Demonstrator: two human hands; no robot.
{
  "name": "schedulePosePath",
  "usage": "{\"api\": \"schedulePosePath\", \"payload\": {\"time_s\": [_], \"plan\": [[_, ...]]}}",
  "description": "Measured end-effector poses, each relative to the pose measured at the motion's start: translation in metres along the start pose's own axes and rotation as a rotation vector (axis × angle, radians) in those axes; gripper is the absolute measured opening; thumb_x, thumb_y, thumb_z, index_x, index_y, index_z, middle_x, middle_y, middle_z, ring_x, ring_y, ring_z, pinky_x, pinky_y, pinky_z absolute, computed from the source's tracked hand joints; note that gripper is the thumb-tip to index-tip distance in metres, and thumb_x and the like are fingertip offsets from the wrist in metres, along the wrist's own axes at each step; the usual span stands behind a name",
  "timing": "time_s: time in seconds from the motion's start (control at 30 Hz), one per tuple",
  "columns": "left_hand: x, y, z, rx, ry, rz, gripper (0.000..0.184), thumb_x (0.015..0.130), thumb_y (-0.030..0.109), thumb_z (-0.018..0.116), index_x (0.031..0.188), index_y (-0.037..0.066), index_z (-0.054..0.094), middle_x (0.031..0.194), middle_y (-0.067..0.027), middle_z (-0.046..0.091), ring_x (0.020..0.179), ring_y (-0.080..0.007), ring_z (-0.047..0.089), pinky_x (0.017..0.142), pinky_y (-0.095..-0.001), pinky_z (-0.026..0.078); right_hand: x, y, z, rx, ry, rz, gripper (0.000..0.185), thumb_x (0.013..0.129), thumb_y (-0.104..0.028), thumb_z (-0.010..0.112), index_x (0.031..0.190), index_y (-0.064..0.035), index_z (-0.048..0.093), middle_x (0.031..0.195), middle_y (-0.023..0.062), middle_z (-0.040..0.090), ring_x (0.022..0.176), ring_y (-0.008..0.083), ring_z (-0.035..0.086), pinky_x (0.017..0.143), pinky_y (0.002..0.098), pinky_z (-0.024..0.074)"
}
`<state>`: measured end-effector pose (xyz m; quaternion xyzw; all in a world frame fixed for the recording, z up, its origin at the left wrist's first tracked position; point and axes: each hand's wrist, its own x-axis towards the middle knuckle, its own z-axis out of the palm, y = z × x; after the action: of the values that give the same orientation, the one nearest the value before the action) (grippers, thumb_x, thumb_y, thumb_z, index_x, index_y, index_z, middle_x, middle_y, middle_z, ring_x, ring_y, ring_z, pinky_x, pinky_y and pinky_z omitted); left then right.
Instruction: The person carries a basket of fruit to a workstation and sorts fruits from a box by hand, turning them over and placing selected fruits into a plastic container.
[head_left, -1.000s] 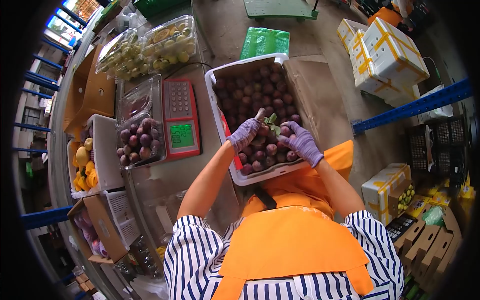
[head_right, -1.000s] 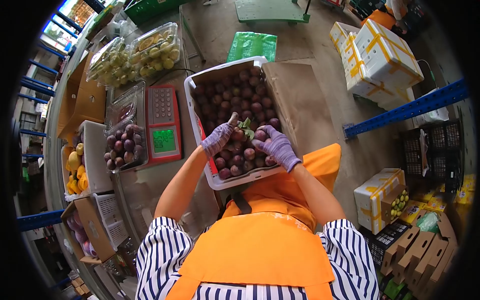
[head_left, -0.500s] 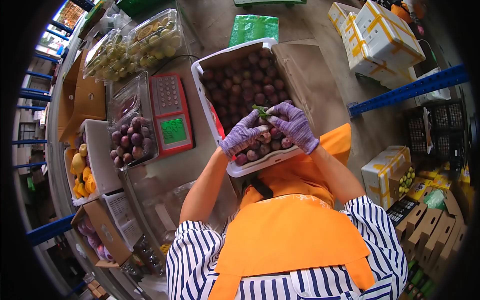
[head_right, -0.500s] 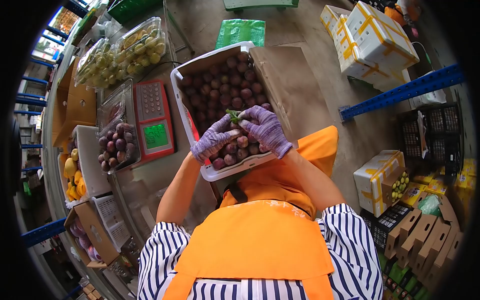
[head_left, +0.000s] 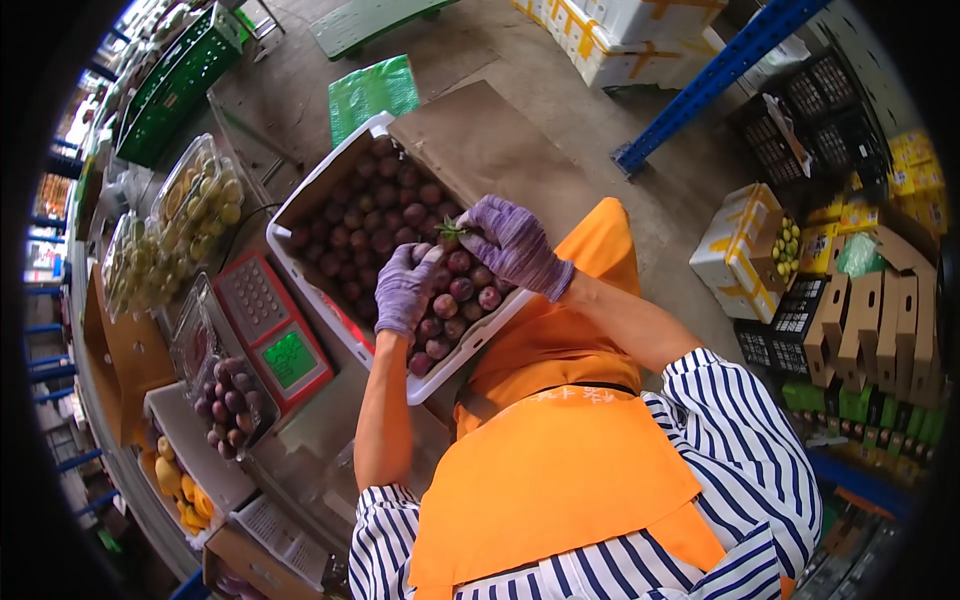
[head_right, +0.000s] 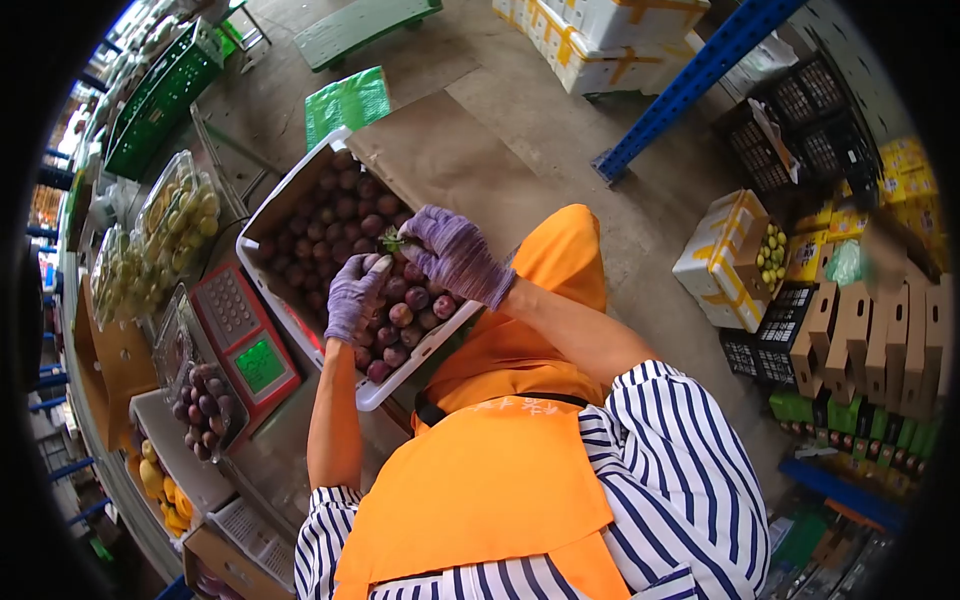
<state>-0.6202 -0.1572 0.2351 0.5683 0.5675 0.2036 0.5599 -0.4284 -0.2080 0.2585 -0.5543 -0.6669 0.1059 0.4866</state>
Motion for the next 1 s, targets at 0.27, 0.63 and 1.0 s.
{"api": "schedulePosePath", "payload": {"time_s": [0.27, 0.63, 1.0], "plan": [[-0.029, -0.013, -0.044, -0.507, -0.336, 0.137, 0.054, 0.079, 0.002, 0.072, 0.128, 0.007, 0.052, 0.114, -0.0039, 0.057, 0.100, -0.0130, 0.057, 0.085, -0.0285, 0.053, 0.004, 0.177, -0.111, -0.361, 0.143, 0.352, 0.020, 0.083, -0.015, 0.070, 0.101, -0.0060, 0.068, 0.098, 0.0119, 0.067, 0.086, 0.0254, 0.065, 0.077, 0.0338, 0.0520], [-0.021, -0.007, -0.063, 1.115, -0.032, 0.174, 0.034, 0.075, 0.021, 0.073, 0.106, 0.010, 0.061, 0.107, -0.0171, 0.061, 0.093, -0.0363, 0.064, 0.078, -0.0466, 0.051, 0.033, 0.172, -0.107, 0.061, 0.094, 0.758, 0.024, 0.090, -0.028, 0.066, 0.097, -0.0051, 0.065, 0.080, 0.0003, 0.065, 0.066, 0.0128, 0.061, 0.058, 0.0259, 0.0498], [-0.031, 0.002, -0.067, 0.517, -0.167, 0.173, 0.044, 0.079, 0.031, 0.072, 0.115, 0.010, 0.058, 0.107, -0.0117, 0.066, 0.095, -0.0282, 0.066, 0.079, -0.0392, 0.054, 0.001, 0.051, -0.030, 1.374, -0.310, 0.903, 0.036, 0.088, -0.007, 0.054, 0.124, -0.0061, 0.052, 0.121, 0.0114, 0.058, 0.108, 0.0264, 0.060, 0.093, 0.0352, 0.0516]]}}
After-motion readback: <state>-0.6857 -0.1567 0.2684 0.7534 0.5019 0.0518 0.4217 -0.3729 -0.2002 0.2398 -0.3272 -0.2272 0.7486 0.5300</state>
